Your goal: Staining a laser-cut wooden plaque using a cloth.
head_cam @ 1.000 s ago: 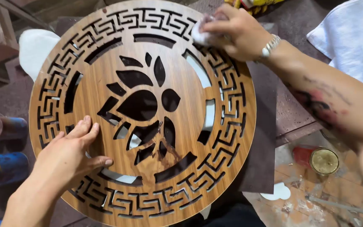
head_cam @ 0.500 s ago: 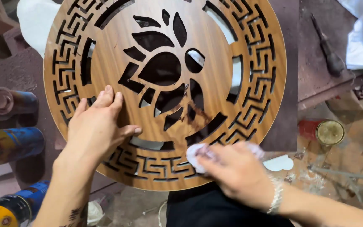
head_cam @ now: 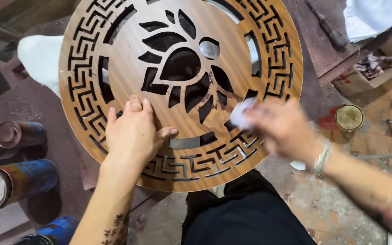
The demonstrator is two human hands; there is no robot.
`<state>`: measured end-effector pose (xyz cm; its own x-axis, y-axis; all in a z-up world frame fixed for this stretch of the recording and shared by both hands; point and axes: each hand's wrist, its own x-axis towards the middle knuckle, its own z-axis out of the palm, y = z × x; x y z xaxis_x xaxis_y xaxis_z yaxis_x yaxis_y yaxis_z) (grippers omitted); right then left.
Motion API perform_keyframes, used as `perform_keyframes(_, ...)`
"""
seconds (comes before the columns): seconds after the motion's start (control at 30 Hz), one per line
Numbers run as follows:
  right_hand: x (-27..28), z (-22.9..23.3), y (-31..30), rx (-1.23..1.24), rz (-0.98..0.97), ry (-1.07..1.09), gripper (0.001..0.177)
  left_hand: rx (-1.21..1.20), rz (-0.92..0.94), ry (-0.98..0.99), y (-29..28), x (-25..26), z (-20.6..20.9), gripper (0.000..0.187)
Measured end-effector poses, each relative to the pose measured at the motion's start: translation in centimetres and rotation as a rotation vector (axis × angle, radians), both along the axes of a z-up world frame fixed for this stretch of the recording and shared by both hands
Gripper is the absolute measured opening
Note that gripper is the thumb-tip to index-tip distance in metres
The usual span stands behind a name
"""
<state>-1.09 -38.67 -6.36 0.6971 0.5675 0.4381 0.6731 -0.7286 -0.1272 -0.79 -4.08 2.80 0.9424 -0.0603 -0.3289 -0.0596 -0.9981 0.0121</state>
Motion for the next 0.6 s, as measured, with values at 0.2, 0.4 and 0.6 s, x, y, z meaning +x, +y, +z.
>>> perform_keyframes(0.2,6.0,-2.1,-4.2,-0.116,-0.245,-0.247,0.024,-0.041,0.024,-0.014,-0.3,-0.9,-0.7,0.099)
perform_keyframes(0.4,3.6,-0.3,-2.7,-0.104,-0.166,-0.114,0.026,-0.009,0.053,-0.014,-0.3,-0.2,-0.3,0.1)
perform_keyframes(0.6,6.7,-0.3,-2.6,-0.054,-0.23,-0.192,0.024,-0.01,0.056,-0.006,-1.1,-0.6,-0.5,0.098)
